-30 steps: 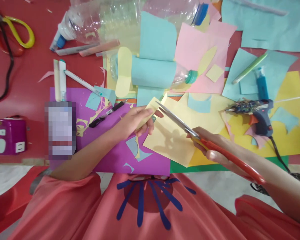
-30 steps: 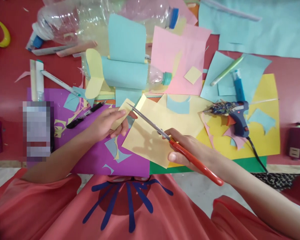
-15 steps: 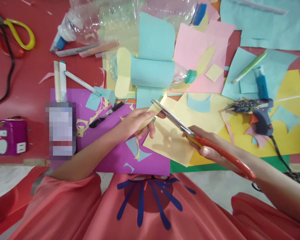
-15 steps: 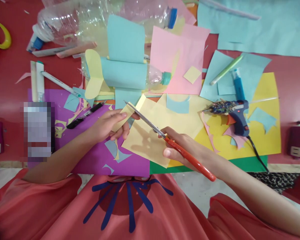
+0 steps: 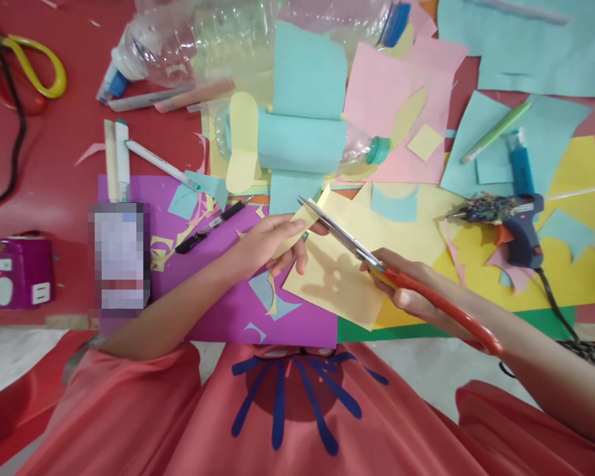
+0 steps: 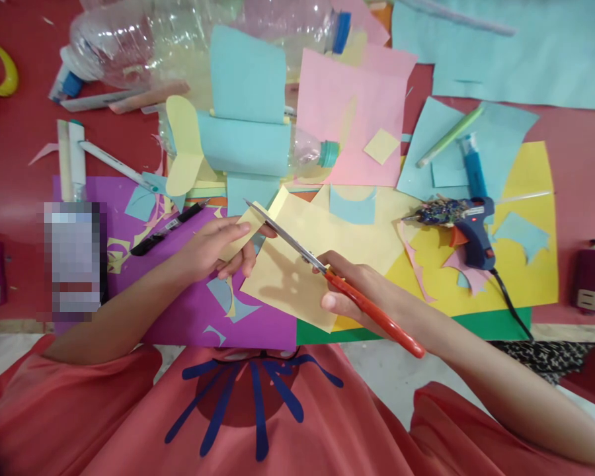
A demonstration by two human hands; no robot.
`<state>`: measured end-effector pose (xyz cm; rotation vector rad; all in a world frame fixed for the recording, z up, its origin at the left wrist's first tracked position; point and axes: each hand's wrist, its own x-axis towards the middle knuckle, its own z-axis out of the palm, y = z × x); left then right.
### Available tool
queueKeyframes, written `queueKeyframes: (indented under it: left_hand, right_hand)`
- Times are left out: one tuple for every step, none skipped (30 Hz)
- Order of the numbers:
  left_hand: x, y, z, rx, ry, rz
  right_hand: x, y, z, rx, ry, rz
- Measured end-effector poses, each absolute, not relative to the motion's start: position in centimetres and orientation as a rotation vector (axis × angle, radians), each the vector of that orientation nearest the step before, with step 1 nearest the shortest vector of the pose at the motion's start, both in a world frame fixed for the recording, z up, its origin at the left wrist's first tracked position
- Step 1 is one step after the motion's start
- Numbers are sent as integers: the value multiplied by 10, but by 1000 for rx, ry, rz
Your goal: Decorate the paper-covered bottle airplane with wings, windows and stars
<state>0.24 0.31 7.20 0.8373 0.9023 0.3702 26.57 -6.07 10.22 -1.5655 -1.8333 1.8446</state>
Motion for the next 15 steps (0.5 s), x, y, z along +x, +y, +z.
queueKeyframes:
  left_hand:
    - [2, 3, 72, 840, 909, 366]
    - [2, 3, 73, 844, 916, 365]
    - [2, 3, 73, 849, 917, 367]
    - [1, 3, 73, 855, 914, 370]
    - [1, 3, 73, 862, 909, 373]
    - [0, 3, 72, 866, 901, 378]
    - [0, 3, 72, 868, 891, 382]
    - [-1, 3, 72, 867, 883, 384]
    - [-1, 3, 71, 867, 878, 379]
    - [-1, 3, 71, 867, 879, 373]
    - [-1, 3, 71, 868, 881, 370]
    - [-1, 4, 71, 869, 885, 367]
    - [-1, 4, 71, 870, 887, 367]
    - [-1, 4, 71, 869, 888, 369]
    - [-1, 4, 71, 868, 886, 370]
  right_hand:
    - [266, -61, 102, -1566, -1834, 1844]
    - [266, -61, 101, -1565, -1838, 1841]
    - [266, -61, 100, -1563, -1843, 1834]
    - [266, -61, 99, -1562, -1847, 1825]
    - [266, -62, 98, -1563, -1850, 1817]
    - [266, -62, 97, -1568, -1851, 1808]
    - [265, -63, 96, -1573, -1849, 1800]
    - [265, -63, 96, -1577, -1848, 1795]
    - [265, -63, 96, -1576, -1847, 1792]
    - [264, -62, 96, -1573, -1848, 1790]
    - [264, -61, 96, -1568, -1849, 1789]
    - [264, -60, 97, -1557, -1855, 1802]
    - [264, -58, 98, -1542, -1862, 1822]
    - [265, -57, 98, -1526, -1872, 1846]
    - [265, -55, 99, -1514, -1886, 1868]
